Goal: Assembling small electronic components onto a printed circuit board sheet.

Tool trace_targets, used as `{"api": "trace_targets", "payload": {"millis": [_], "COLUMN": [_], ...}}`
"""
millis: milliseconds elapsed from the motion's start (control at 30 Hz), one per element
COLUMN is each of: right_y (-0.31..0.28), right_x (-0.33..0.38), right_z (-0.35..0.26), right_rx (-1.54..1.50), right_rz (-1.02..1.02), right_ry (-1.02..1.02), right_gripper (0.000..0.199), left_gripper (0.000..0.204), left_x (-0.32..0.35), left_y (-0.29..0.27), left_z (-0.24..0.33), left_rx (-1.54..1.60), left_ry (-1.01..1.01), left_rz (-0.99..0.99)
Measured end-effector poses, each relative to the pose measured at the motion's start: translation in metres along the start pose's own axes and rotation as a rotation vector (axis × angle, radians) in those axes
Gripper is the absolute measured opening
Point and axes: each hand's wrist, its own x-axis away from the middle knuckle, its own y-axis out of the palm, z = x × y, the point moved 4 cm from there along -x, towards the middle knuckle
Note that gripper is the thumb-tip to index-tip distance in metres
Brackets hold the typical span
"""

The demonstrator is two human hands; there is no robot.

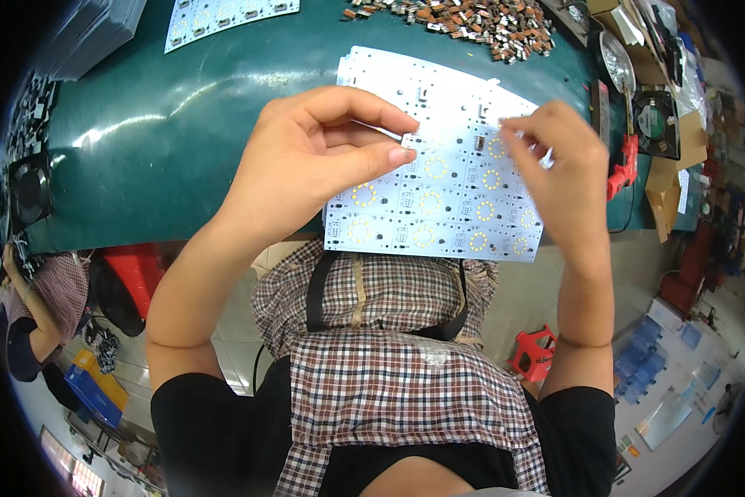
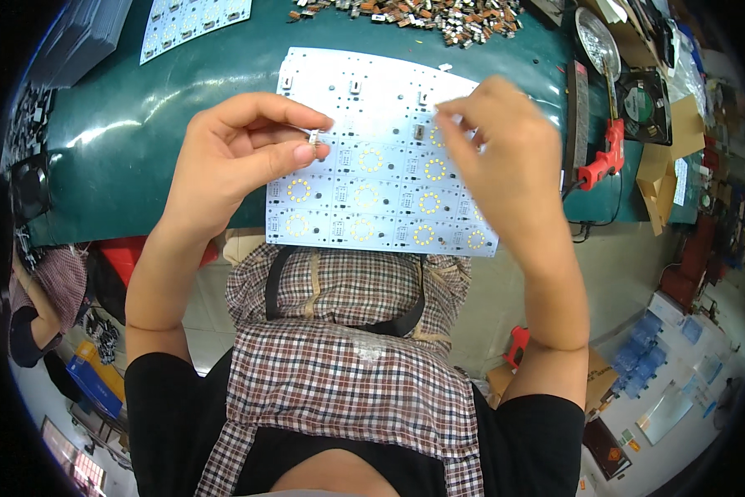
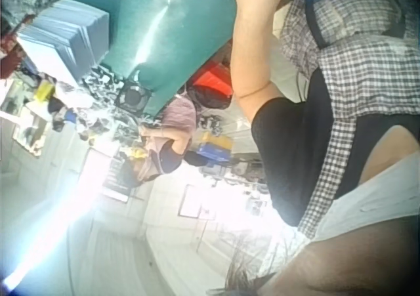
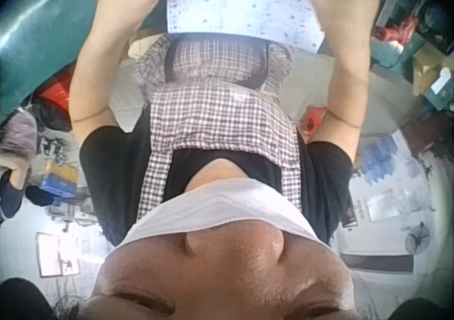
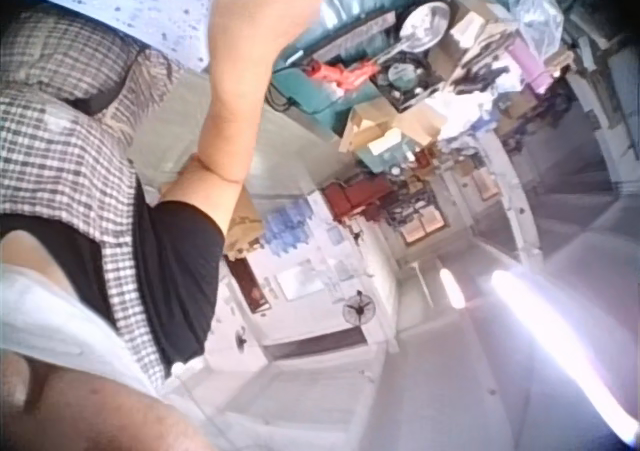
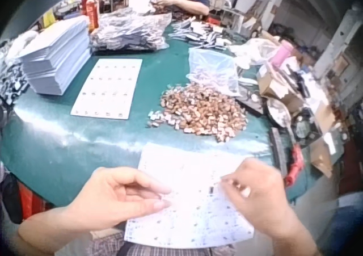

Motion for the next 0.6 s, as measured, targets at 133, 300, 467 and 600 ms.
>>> {"api": "trace_targets", "payload": {"millis": [133,300,467,600], "right_y": [-0.015,0.006,0.028,0.031], "right_x": [-0.037,-0.065,-0.084,-0.087], "right_z": [0.066,0.088,0.101,0.095], "right_rx": [0.102,-0.060,-0.325,-0.201], "right_rz": [0.109,-0.092,-0.388,-0.384], "right_ry": [-0.023,-0.020,-0.039,-0.087], "right_gripper": [0.011,0.017,0.013,0.010], "left_gripper": [0.023,0.017,0.016,0.018], "left_x": [0.002,0.000,-0.004,-0.010], "left_y": [0.000,0.005,0.010,0.014], "left_z": [0.013,0.025,0.033,0.033], "left_rx": [-0.316,-0.721,-1.234,-1.262], "left_ry": [0.183,0.438,0.705,0.641], "left_rz": [0.092,0.178,0.160,0.159]}}
